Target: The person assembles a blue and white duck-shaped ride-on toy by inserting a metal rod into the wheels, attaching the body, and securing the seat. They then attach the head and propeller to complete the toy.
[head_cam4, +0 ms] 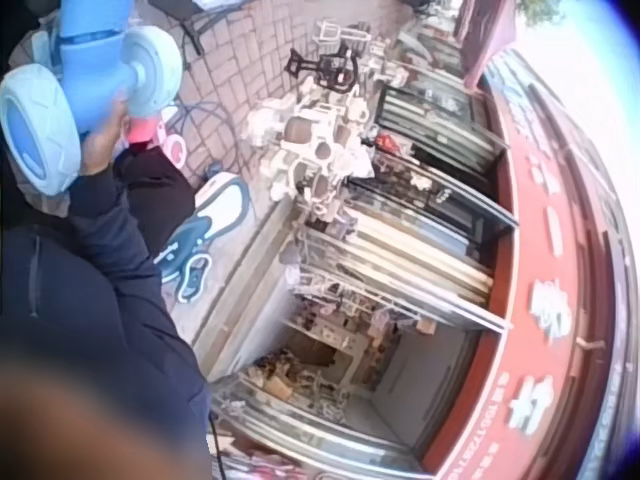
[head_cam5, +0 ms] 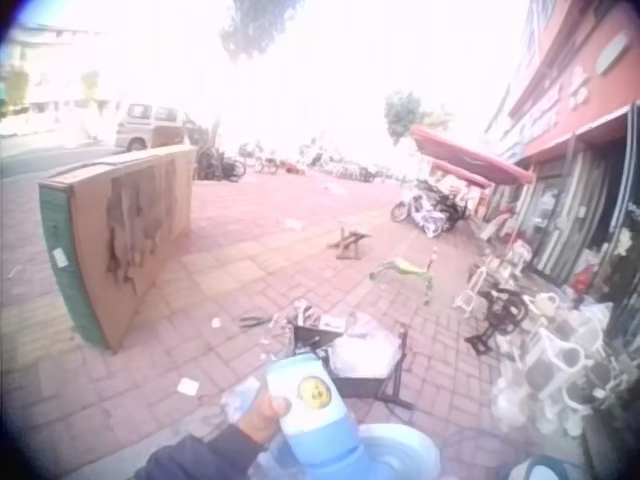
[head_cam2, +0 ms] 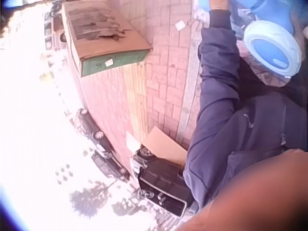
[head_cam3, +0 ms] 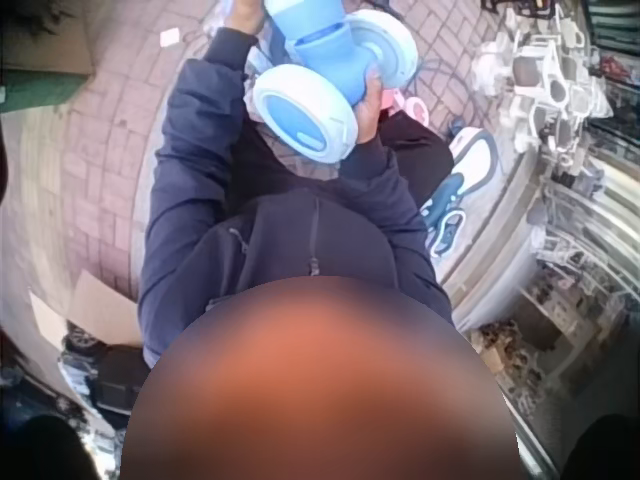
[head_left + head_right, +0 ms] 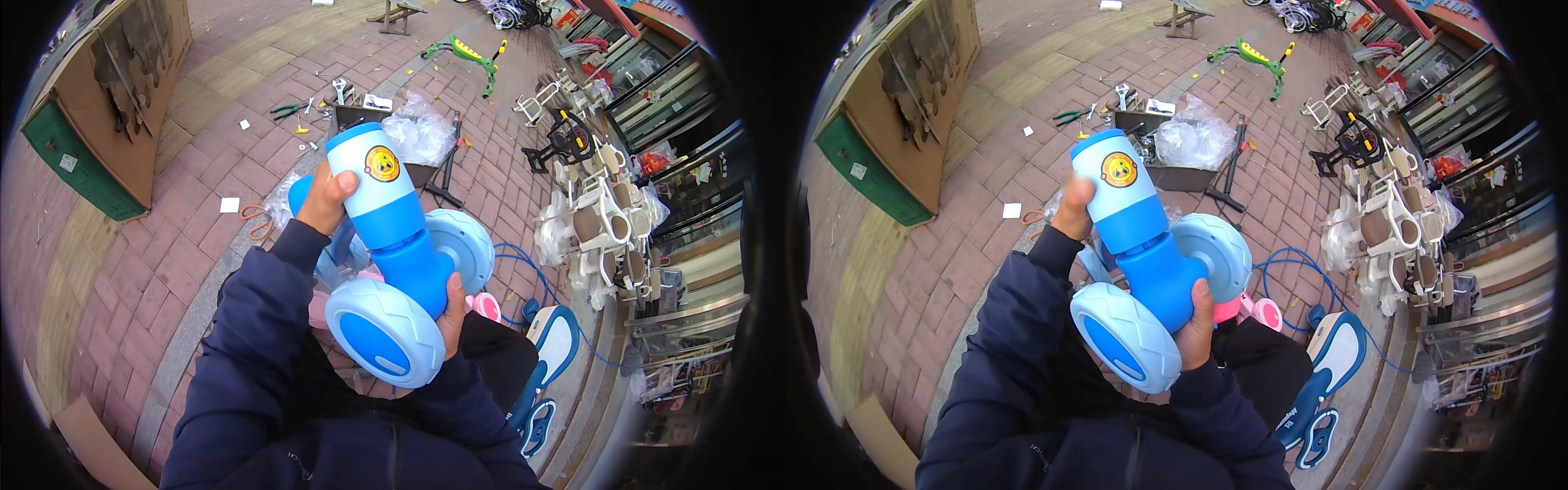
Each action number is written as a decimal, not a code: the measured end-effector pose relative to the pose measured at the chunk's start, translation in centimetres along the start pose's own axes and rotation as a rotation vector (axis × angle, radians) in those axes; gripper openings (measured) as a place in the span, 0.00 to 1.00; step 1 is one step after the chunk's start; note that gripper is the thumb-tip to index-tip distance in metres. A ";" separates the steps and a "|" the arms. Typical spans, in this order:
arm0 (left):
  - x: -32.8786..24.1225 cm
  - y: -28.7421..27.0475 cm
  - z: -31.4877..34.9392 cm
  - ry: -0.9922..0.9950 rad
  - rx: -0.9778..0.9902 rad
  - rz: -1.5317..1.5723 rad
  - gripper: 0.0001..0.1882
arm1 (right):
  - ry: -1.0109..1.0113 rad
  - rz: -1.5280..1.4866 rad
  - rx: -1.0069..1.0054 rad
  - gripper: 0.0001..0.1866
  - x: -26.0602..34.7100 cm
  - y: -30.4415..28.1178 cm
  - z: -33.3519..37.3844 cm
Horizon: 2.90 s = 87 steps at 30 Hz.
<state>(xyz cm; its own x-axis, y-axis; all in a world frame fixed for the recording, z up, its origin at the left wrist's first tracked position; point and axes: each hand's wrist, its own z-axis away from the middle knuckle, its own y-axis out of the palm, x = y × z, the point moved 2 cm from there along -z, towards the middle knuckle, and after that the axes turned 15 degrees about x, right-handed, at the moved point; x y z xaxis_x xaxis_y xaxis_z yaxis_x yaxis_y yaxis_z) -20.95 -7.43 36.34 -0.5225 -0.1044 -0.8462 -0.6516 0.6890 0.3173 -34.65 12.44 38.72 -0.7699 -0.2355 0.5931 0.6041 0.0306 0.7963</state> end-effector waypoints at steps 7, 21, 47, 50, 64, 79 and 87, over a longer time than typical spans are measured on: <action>0.5 1.2 0.2 0.022 -0.064 0.089 0.52 | -0.419 0.651 -0.083 0.47 0.5 -0.1 0.6; -1.2 -0.3 -0.1 0.014 -0.086 -0.026 0.42 | 0.159 -0.376 -0.018 0.46 2.4 -0.4 2.8; -0.7 1.3 -0.3 -0.209 -0.112 0.362 0.43 | -0.240 0.404 -0.102 0.51 1.3 -0.3 1.2; -0.8 1.6 -0.1 -0.185 -0.040 0.256 0.39 | 0.007 -0.207 0.063 0.53 1.5 -0.7 2.1; -0.9 1.2 0.1 -0.092 0.052 0.000 0.36 | -0.231 0.422 0.026 0.50 1.6 -3.4 0.8; -0.8 1.5 0.5 -0.201 0.124 -0.084 0.39 | 0.128 0.140 0.162 0.49 1.5 -6.6 0.6; 0.4 1.9 1.4 -0.450 0.113 -0.044 0.45 | -0.017 0.199 0.069 0.45 0.6 -10.8 -2.1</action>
<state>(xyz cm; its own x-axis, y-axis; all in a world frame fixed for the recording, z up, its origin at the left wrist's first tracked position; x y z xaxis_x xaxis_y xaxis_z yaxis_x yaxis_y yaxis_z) -21.65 -5.17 36.04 -0.1891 0.1695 -0.9672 -0.5906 0.7673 0.2499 -41.18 9.96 30.23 -0.6401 -0.2018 0.7413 0.7299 0.1415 0.6688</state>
